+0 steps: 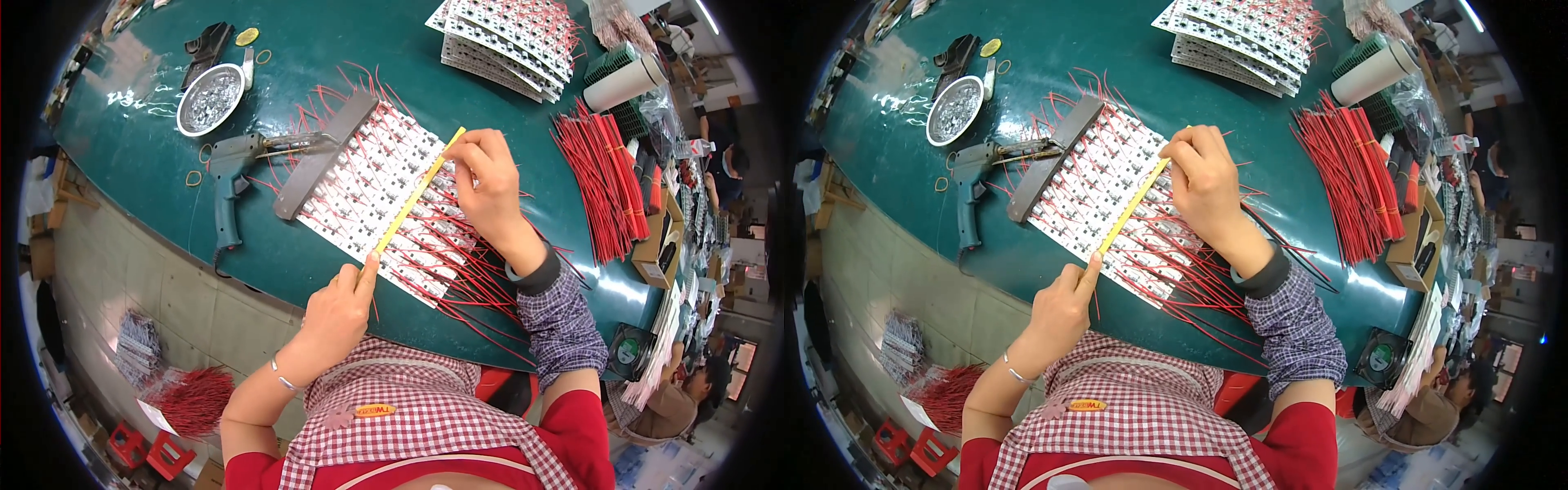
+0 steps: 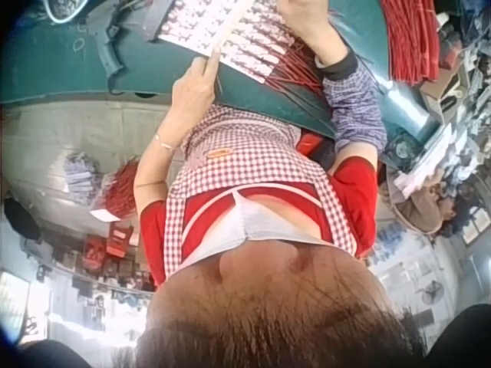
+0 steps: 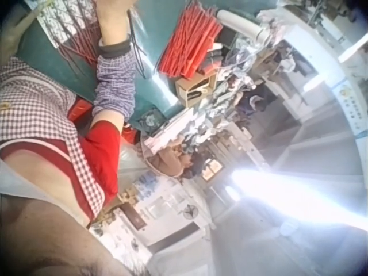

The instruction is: The person solders red wires onto LED boards using a soldering iron and solder wire.

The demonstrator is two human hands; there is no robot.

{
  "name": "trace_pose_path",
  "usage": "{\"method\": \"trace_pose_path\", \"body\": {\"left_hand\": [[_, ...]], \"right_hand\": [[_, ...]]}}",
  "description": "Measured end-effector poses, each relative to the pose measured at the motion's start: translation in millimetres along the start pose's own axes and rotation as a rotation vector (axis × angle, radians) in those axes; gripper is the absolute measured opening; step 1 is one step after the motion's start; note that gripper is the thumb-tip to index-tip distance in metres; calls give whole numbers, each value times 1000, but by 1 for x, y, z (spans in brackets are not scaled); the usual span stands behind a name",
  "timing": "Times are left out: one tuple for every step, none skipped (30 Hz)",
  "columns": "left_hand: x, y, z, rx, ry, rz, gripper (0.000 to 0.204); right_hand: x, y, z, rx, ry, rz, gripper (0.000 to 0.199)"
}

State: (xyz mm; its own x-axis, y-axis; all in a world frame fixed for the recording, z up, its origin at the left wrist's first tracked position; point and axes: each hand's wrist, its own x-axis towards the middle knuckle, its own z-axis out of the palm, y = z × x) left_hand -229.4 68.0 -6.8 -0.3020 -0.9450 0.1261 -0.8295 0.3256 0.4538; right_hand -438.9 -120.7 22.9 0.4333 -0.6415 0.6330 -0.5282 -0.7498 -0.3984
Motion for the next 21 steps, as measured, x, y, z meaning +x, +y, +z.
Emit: {"method": "trace_pose_path", "body": {"left_hand": [[0,0,0,-30,19,-11,69],[-1,0,0,-60,38,-21,64],[-2,-2,3,-61,39,-24,64],[-4,-7,7,-205,171,-70,59],[-6,-9,9,-349,303,-116,54],[-7,-8,8,-353,300,-114,54],[-9,-4,6,-384,340,-183,48],[-10,-2,5,-415,380,-253,43],[-10,-1,7,-413,380,-255,43],[-10,1,10,-433,444,-284,41],[-11,2,12,-451,508,-313,38],[-10,4,12,-452,507,-314,38],[-10,5,11,-469,494,-331,38],[-9,6,11,-486,481,-347,38],[-9,6,11,-486,479,-349,38],[-9,6,11,-484,470,-349,38],[-8,6,12,-481,461,-348,39],[-8,6,12,-482,460,-348,39],[-8,6,12,-473,454,-342,39],[-7,6,12,-465,449,-336,39],[-7,6,12,-464,450,-340,39]], "right_hand": [[-3,0,3,6,7,24,18],[-5,0,5,8,4,23,18],[-7,0,7,26,-3,40,18],[-7,-1,9,43,-10,58,18],[-6,-2,10,45,-12,57,18],[-6,-2,9,43,-41,61,16],[-6,-1,9,43,-70,64,14],[-7,0,10,40,-71,68,14],[-7,2,11,39,-179,64,15],[-7,3,13,38,-286,60,17],[-6,5,16,19,-323,24,16],[-3,5,15,19,-324,24,16],[1,4,14,9,-379,30,15],[4,4,13,-2,-433,37,15],[7,4,13,-1,-435,38,15],[8,5,13,-24,-482,13,15],[10,6,14,-48,-530,-12,15],[11,8,14,-48,-530,-11,15],[11,9,15,-69,-537,-30,15],[11,9,15,-90,-544,-49,15],[11,7,16,-87,-546,-51,15]]}}
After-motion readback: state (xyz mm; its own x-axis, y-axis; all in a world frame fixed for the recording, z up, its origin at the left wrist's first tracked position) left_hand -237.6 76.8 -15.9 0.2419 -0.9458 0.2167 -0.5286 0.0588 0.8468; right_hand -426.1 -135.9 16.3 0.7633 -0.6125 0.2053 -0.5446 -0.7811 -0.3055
